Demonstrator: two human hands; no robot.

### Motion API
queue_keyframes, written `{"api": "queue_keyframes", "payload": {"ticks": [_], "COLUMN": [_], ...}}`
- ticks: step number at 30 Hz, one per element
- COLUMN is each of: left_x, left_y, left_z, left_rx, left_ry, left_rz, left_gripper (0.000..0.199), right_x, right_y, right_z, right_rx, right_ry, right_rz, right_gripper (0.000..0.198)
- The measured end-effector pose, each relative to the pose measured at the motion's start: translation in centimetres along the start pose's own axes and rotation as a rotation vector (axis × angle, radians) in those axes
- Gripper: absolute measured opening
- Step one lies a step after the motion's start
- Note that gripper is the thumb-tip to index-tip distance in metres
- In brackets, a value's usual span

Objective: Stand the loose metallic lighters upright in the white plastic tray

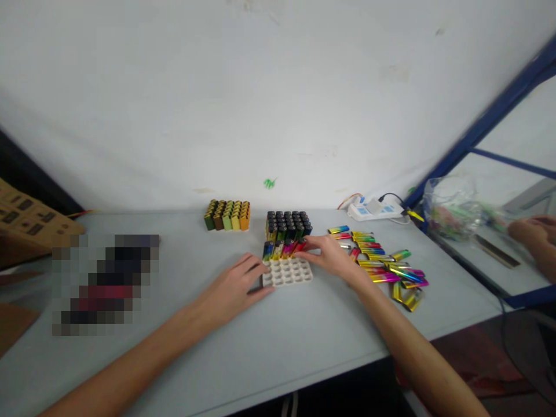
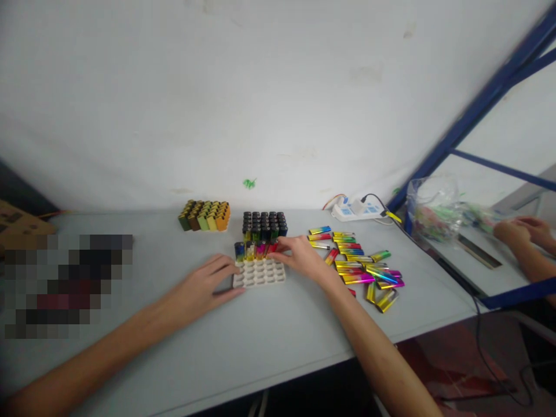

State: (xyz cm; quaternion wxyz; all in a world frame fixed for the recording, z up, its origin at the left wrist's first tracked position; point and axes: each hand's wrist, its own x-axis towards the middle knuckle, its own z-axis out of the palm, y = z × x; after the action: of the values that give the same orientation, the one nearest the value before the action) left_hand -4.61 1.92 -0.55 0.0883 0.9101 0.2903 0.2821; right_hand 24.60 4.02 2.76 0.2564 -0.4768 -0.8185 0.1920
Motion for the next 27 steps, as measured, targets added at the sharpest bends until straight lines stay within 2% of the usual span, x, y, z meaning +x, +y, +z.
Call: {"api": "queue_keyframes", "payload": {"ticks": [6,8,11,13,15,18,21,24,27], "left_x": [0.1,0.1,0.0,0.0,-0.1,-0.1,-0.1,0.0,0.1], "left_y": [0.2,0.2,0.1,0.2,0.3,0.5,0.6,0.6,0.8], "left_z": [-0.1,-0.1,0.0,0.1,0.0,-0.1,-0.2,-0.2,-0.3], "left_rx": [0.020,0.023,0.018,0.017,0.014,0.004,0.001,0.002,0.002], "left_ry": [-0.020,-0.007,0.005,0.001,-0.005,-0.006,-0.009,-0.008,-0.016], "left_rz": [-0.010,-0.020,-0.019,-0.023,-0.031,-0.040,-0.040,-0.040,-0.050], "left_gripper": [0.017,0.017,0.016,0.015,0.015,0.016,0.017,0.017,0.016], "right_x": [0.3,0.0,-1.1,-2.0,-2.7,-3.3,-3.4,-3.4,-3.4], "right_y": [-0.5,-1.2,-1.4,-0.4,1.5,5.0,7.3,7.3,5.6], "right_z": [0.1,-0.4,-2.5,-4.4,-6.1,-7.2,-6.8,-6.4,-6.9], "right_rx": [-0.045,-0.093,-0.077,-0.045,-0.128,-0.373,-0.442,-0.407,-0.305], "right_ry": [-0.059,-0.031,0.053,0.107,0.155,0.065,-0.020,-0.049,-0.037], "right_rz": [0.002,0.004,0.027,0.080,0.146,0.185,0.191,0.160,0.196], "right_gripper": [0.018,0.020,0.027,0.014,0.011,0.012,0.010,0.011,0.018]}}
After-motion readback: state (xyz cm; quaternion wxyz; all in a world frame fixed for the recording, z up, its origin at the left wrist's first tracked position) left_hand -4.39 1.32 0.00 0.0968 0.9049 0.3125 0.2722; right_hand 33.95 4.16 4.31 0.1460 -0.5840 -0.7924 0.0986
